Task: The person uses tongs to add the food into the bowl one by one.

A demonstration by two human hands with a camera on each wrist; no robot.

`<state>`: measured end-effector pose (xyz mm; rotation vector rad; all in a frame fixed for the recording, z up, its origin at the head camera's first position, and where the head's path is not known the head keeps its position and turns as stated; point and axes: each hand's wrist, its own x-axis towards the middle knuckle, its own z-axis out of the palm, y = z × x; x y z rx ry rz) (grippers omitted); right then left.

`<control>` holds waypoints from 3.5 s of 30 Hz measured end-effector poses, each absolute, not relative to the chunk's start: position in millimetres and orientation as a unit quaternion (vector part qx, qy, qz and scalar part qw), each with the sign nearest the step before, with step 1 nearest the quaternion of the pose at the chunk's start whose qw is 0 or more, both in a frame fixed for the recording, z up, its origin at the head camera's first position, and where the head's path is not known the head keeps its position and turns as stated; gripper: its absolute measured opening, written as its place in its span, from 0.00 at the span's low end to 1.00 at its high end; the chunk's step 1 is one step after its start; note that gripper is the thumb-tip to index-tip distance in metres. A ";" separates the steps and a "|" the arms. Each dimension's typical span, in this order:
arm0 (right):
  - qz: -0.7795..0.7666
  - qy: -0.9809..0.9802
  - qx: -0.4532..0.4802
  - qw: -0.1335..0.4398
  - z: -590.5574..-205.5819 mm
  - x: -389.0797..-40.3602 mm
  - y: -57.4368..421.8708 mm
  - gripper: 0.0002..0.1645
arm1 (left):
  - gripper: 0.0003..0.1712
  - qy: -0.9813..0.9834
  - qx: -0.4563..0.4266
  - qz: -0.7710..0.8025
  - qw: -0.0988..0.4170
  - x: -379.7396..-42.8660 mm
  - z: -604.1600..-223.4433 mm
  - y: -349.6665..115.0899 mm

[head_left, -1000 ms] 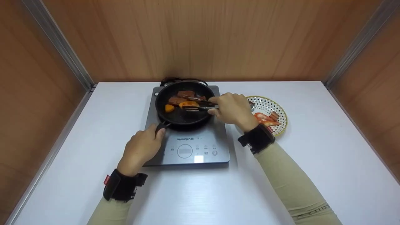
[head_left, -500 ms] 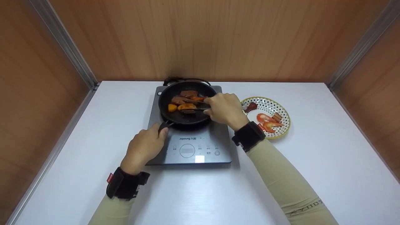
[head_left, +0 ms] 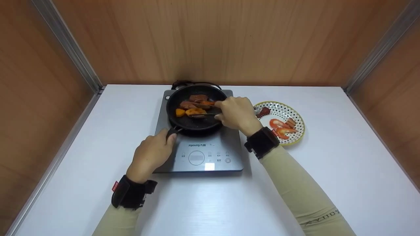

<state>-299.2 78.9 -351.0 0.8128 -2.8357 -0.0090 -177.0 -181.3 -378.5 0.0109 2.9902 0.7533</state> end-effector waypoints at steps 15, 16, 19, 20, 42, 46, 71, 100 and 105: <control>-0.007 -0.953 0.283 0.109 -350.4 -294.6 81.0 0.16 | 0.24 0.969 0.004 0.245 0.026 -176.8 -378.7 -180.7; -0.006 -0.953 0.283 0.110 -350.8 -294.6 80.1 0.16 | 0.25 0.969 0.004 0.244 0.025 -176.8 -378.9 -180.9; -0.007 -0.952 0.282 0.116 -352.1 -295.0 77.8 0.16 | 0.25 0.969 0.004 0.244 0.024 -176.8 -379.5 -181.4; -0.009 -0.952 0.283 0.119 -352.8 -295.4 77.1 0.16 | 0.25 0.969 0.004 0.245 0.024 -176.7 -379.5 -181.4; 0.003 -0.948 0.285 0.139 -355.4 -290.2 81.2 0.13 | 0.21 0.969 -0.002 0.244 0.020 -177.9 -380.7 -180.8; 0.000 -0.948 0.283 0.148 -357.3 -289.6 80.5 0.14 | 0.21 0.970 -0.001 0.244 0.020 -177.8 -381.1 -180.9; 0.086 -0.953 0.222 0.189 -348.9 -261.6 213.8 0.18 | 0.25 0.970 0.010 0.242 0.024 -179.2 -380.8 -177.6; 0.100 -0.991 0.079 -0.033 -366.5 -263.0 336.8 0.35 | 0.19 0.969 0.005 0.245 0.030 -179.0 -379.9 -179.4; 0.096 -0.992 0.073 -0.048 -370.9 -266.1 339.1 0.35 | 0.20 0.969 0.006 0.246 0.027 -179.6 -380.2 -180.1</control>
